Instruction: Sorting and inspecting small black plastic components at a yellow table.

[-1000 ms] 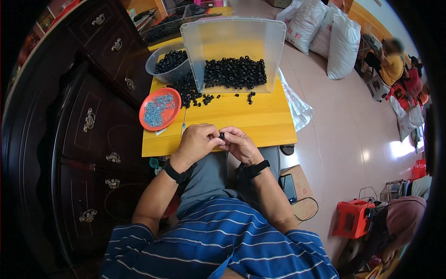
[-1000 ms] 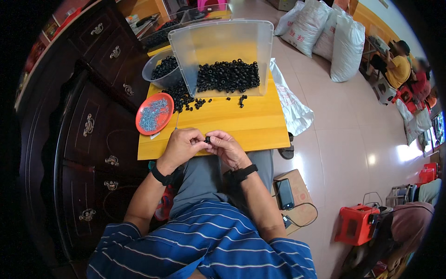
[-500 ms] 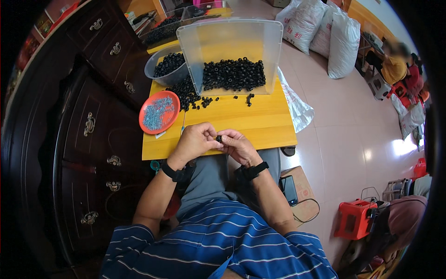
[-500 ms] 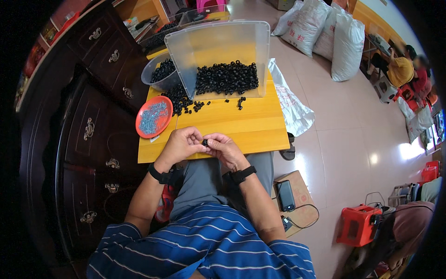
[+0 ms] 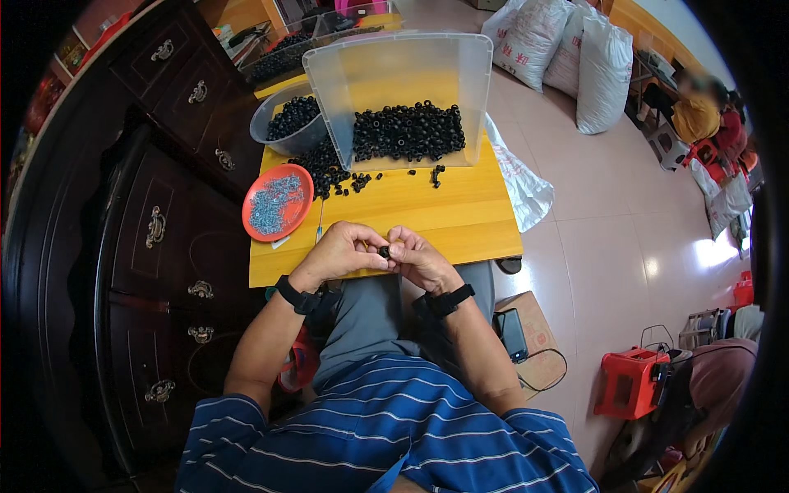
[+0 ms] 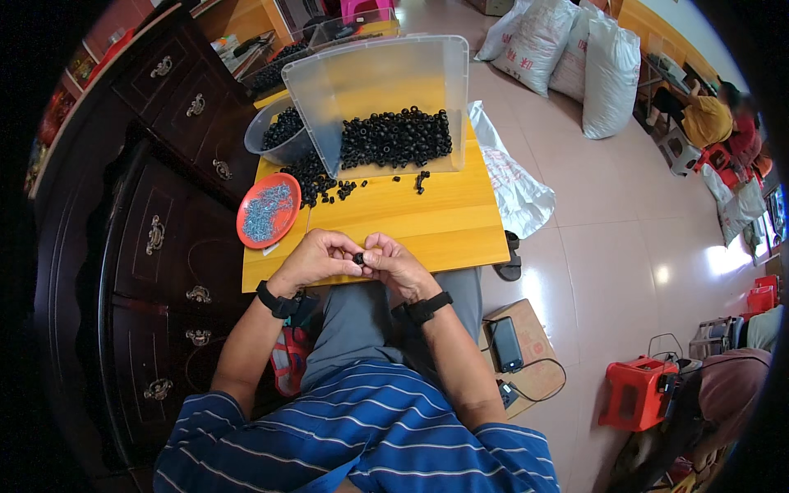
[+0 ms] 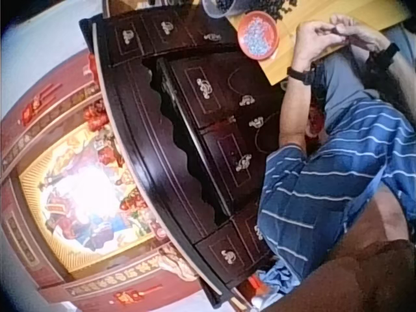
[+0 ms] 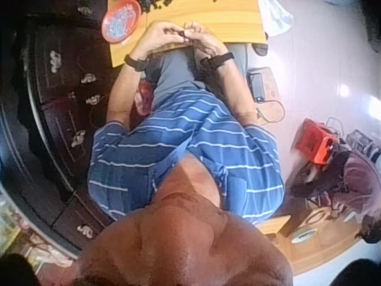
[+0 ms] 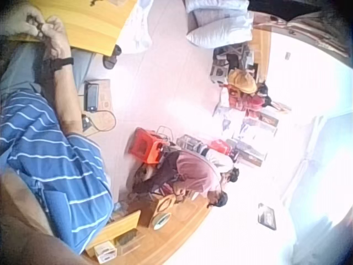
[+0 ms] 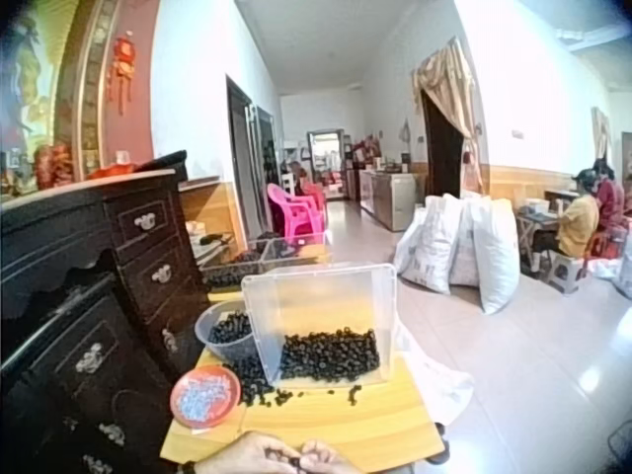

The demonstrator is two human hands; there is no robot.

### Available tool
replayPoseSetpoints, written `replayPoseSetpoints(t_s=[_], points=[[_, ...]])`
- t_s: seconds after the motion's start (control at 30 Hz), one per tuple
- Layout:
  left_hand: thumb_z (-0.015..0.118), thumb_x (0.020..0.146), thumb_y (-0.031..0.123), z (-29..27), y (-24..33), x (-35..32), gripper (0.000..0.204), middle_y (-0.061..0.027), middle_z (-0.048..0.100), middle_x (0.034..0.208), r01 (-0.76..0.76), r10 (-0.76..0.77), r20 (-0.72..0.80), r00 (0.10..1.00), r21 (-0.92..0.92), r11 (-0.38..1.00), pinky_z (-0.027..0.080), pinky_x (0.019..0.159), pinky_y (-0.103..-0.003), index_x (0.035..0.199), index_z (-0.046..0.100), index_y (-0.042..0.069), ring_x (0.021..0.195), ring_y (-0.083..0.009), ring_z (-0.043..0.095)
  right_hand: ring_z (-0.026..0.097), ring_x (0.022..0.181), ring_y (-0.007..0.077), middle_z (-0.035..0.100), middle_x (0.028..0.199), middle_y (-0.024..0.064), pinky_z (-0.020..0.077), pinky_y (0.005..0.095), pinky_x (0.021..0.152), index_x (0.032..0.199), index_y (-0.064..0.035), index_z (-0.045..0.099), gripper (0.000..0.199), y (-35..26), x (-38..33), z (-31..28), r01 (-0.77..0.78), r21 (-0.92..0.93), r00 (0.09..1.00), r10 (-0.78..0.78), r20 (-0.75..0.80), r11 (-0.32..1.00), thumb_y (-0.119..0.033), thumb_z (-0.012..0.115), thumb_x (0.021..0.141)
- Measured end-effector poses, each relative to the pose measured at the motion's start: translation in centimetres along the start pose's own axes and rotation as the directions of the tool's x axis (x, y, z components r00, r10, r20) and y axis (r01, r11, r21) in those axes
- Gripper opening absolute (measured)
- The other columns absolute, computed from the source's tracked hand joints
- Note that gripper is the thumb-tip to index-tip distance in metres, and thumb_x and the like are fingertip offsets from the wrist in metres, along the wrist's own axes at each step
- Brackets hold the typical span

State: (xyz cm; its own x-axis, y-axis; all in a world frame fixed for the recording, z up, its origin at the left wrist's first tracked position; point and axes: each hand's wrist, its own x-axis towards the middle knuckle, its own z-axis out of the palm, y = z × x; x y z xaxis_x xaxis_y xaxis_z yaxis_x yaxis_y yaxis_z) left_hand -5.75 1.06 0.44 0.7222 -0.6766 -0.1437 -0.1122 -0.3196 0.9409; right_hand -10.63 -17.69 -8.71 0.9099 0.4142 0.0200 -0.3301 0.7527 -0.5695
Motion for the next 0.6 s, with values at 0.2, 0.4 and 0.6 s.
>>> replayPoseSetpoints(t_s=[0.2, 0.4, 0.6], points=[[0.079, 0.077, 0.004, 0.4, -0.4, -0.2, 0.016, 0.0024, 0.067, 0.076, -0.025, 0.026, -0.031, 0.999, 0.038, 0.999, 0.045, 0.06, -0.017, 0.09, 0.071, 0.001, 0.066, -0.0001, 0.056, 0.064, 0.081, 0.0103, 0.065, 0.087, -0.0005, 0.0533, 0.0239, 0.075, 0.095, -0.0118, 0.055, 0.019, -0.1, 0.0, -0.1, -0.02, 0.015, 1.0, 0.02, 0.018, 1.0, -0.017, 0.073, 0.089], [0.074, 0.08, -0.001, 1.4, -1.8, -0.5, 0.015, 0.0004, 0.067, 0.08, -0.078, 0.063, -0.11, 0.992, -0.138, 0.987, 0.048, 0.062, -0.017, 0.093, 0.068, -0.001, 0.069, -0.0019, 0.06, 0.064, 0.081, 0.011, 0.065, 0.086, -0.0011, 0.0528, 0.0253, 0.077, 0.092, -0.0117, 0.056, 0.017, -0.3, 0.1, 0.4, -0.029, 0.036, 0.999, 0.03, -0.015, 0.999, -0.016, 0.072, 0.089], [0.075, 0.079, -0.004, 1.4, -2.3, -1.1, 0.016, 0.0001, 0.067, 0.08, -0.12, 0.11, -0.117, 0.987, -0.08, 0.99, 0.049, 0.063, -0.017, 0.092, 0.066, -0.002, 0.072, -0.0031, 0.062, 0.062, 0.076, 0.0095, 0.065, 0.083, -0.0024, 0.0529, 0.0259, 0.075, 0.089, -0.0122, 0.058, 0.018, -0.2, 0.0, 0.4, -0.053, -0.044, 0.997, 0.05, -0.052, 0.998, -0.018, 0.074, 0.087]])
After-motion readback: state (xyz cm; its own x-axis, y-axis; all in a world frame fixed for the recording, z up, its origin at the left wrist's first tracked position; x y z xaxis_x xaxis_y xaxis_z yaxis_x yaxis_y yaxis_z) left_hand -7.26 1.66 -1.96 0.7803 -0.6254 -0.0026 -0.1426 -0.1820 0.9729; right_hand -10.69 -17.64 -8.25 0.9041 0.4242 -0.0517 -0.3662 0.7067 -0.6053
